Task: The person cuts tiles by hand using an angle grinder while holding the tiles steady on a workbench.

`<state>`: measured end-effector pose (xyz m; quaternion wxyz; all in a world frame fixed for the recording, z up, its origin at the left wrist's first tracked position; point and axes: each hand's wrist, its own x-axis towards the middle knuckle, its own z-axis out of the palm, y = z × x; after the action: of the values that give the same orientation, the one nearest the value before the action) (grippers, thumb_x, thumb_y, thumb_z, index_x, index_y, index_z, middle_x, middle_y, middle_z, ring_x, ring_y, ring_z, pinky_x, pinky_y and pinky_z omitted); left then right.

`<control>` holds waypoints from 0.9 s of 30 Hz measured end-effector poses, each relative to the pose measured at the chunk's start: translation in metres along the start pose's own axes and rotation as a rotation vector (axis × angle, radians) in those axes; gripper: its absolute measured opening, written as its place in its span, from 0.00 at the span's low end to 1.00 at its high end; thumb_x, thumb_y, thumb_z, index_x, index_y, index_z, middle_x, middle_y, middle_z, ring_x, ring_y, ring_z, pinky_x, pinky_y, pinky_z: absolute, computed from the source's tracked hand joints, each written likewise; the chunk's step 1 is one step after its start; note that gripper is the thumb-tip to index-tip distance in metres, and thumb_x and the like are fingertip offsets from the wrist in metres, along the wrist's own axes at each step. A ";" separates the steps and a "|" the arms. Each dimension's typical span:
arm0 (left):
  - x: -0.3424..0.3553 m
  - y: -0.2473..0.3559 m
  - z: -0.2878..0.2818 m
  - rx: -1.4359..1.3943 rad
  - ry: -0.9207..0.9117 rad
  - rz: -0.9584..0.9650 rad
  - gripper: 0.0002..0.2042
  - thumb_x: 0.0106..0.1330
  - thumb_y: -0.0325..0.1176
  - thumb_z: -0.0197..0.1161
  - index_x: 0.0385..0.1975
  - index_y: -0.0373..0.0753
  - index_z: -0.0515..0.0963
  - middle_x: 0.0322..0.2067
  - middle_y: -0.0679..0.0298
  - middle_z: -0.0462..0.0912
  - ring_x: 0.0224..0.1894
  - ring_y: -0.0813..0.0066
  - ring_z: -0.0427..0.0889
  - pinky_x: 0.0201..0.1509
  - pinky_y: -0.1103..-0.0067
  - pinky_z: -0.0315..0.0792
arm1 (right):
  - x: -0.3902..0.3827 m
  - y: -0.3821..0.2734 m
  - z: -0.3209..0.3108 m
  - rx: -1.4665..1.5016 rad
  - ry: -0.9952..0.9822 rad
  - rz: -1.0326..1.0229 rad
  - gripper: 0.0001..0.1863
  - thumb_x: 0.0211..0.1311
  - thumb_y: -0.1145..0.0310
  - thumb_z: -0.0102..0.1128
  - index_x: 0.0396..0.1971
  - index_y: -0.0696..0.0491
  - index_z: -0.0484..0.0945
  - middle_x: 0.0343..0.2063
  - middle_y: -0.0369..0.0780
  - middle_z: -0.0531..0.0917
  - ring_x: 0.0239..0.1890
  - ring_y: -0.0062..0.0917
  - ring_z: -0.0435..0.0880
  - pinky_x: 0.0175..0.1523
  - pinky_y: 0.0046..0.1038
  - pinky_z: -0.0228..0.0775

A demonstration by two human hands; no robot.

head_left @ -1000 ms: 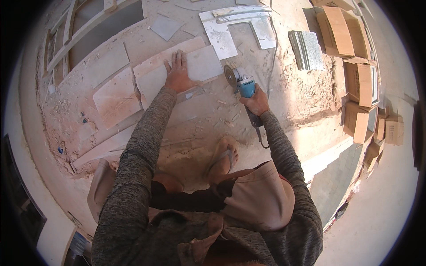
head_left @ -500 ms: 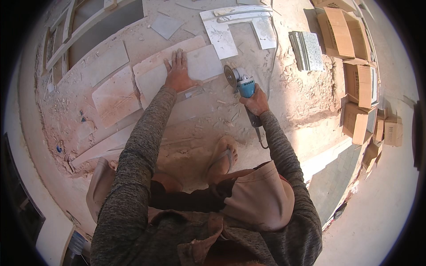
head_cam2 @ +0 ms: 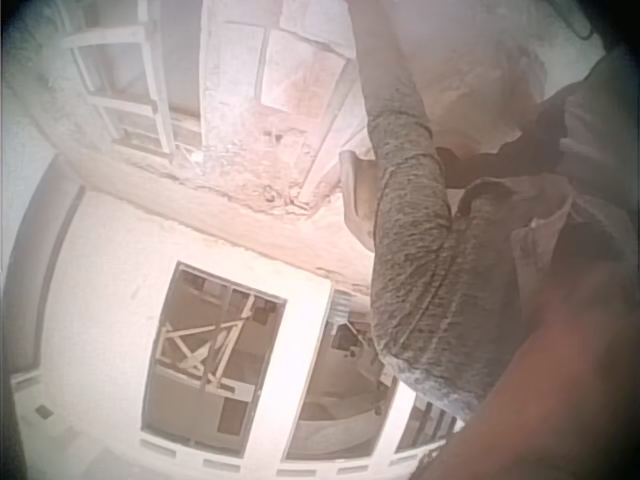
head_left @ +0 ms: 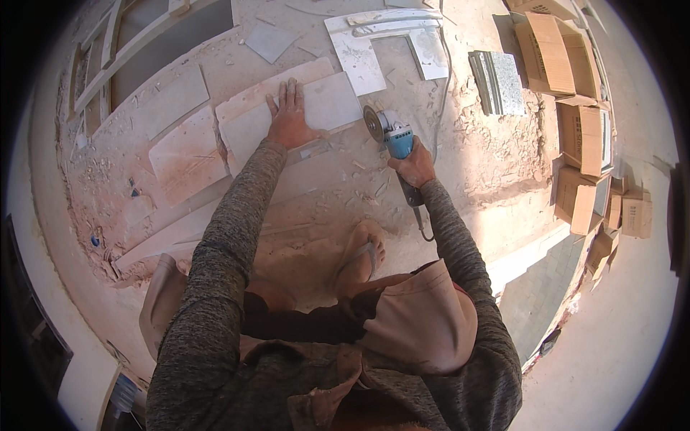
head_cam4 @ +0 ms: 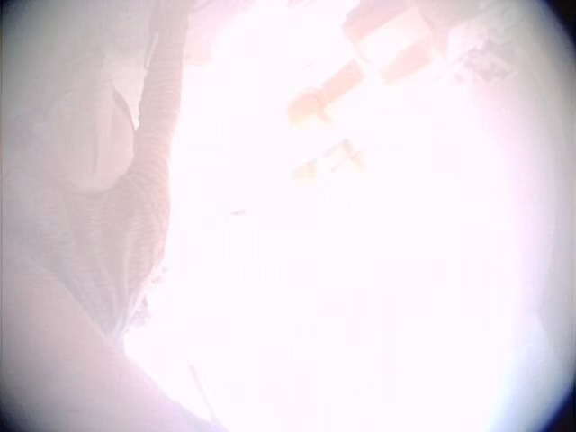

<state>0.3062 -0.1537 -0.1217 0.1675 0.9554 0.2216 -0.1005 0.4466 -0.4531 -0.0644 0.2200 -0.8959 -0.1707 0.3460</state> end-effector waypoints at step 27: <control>0.001 -0.004 0.006 -0.024 0.015 0.014 0.73 0.41 0.71 0.76 0.78 0.29 0.40 0.80 0.44 0.38 0.82 0.43 0.30 0.77 0.38 0.24 | 0.005 0.003 0.005 -0.007 0.001 0.012 0.37 0.41 0.57 0.76 0.50 0.60 0.71 0.40 0.56 0.86 0.45 0.52 0.87 0.52 0.44 0.78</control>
<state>0.3049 -0.1520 -0.1285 0.1780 0.9556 0.2172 -0.0896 0.4473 -0.4516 -0.0717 0.2150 -0.8979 -0.1663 0.3461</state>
